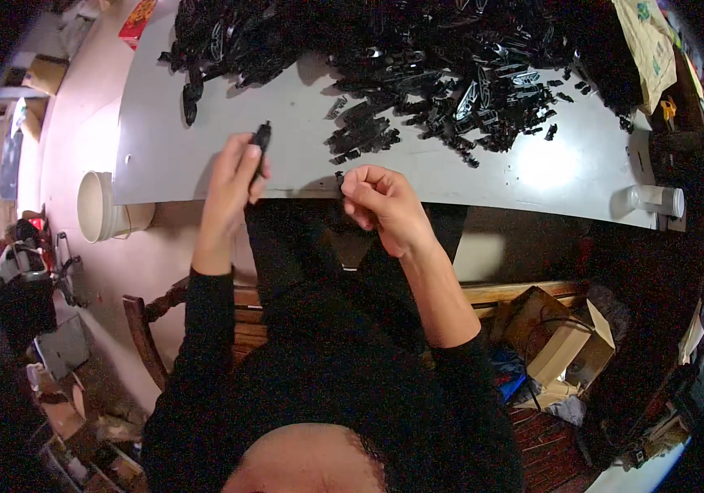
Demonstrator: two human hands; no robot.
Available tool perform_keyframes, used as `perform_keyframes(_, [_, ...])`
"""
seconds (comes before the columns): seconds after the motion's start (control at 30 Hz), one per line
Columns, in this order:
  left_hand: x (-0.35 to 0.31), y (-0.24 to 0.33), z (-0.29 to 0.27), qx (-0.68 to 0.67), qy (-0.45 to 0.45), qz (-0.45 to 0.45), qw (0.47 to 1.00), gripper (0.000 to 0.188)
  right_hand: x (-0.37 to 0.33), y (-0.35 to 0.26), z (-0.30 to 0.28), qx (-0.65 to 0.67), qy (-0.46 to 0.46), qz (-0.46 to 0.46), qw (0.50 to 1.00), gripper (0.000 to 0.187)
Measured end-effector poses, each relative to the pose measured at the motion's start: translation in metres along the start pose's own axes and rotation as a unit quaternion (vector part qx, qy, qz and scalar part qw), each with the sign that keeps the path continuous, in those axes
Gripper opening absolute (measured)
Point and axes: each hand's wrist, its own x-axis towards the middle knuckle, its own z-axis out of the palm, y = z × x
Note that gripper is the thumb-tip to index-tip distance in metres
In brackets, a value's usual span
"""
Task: Assembling small black plastic components by hand at a workstation.
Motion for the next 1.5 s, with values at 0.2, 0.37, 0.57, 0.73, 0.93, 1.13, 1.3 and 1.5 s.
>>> perform_keyframes(0.2, [-0.033,0.027,0.041,-0.209,-0.083,-0.092,0.970,0.040,-0.010,0.002,0.026,-0.032,0.002,-0.055,0.998,0.006])
perform_keyframes(0.37, [-0.038,0.027,0.046,-0.059,-0.107,0.027,0.992,0.047,-0.012,-0.002,0.037,-0.273,-0.034,-0.144,0.950,0.005])
perform_keyframes(0.57, [-0.044,0.028,0.054,-0.037,-0.184,0.090,0.978,0.057,-0.014,0.001,0.037,-0.355,0.063,-0.248,0.899,0.012])
perform_keyframes(0.73, [-0.048,0.022,0.057,-0.085,-0.165,0.078,0.980,0.059,-0.019,0.002,0.032,-0.454,0.068,-0.329,0.825,0.013])
perform_keyframes(0.93, [-0.052,0.026,0.057,-0.041,-0.125,0.087,0.988,0.060,-0.022,0.010,0.034,-0.156,0.064,-0.169,0.971,0.008])
perform_keyframes(1.13, [-0.053,0.022,0.060,0.045,-0.106,0.141,0.983,0.056,-0.022,0.018,0.039,-0.013,0.066,-0.060,0.996,0.007])
perform_keyframes(1.3, [-0.060,0.029,0.058,-0.005,-0.151,0.110,0.982,0.052,-0.018,0.023,0.038,-0.058,0.100,-0.134,0.984,0.013])
perform_keyframes(1.5, [-0.053,0.027,0.048,0.062,-0.227,0.079,0.969,0.054,-0.017,0.025,0.029,-0.078,0.067,-0.117,0.988,0.016])
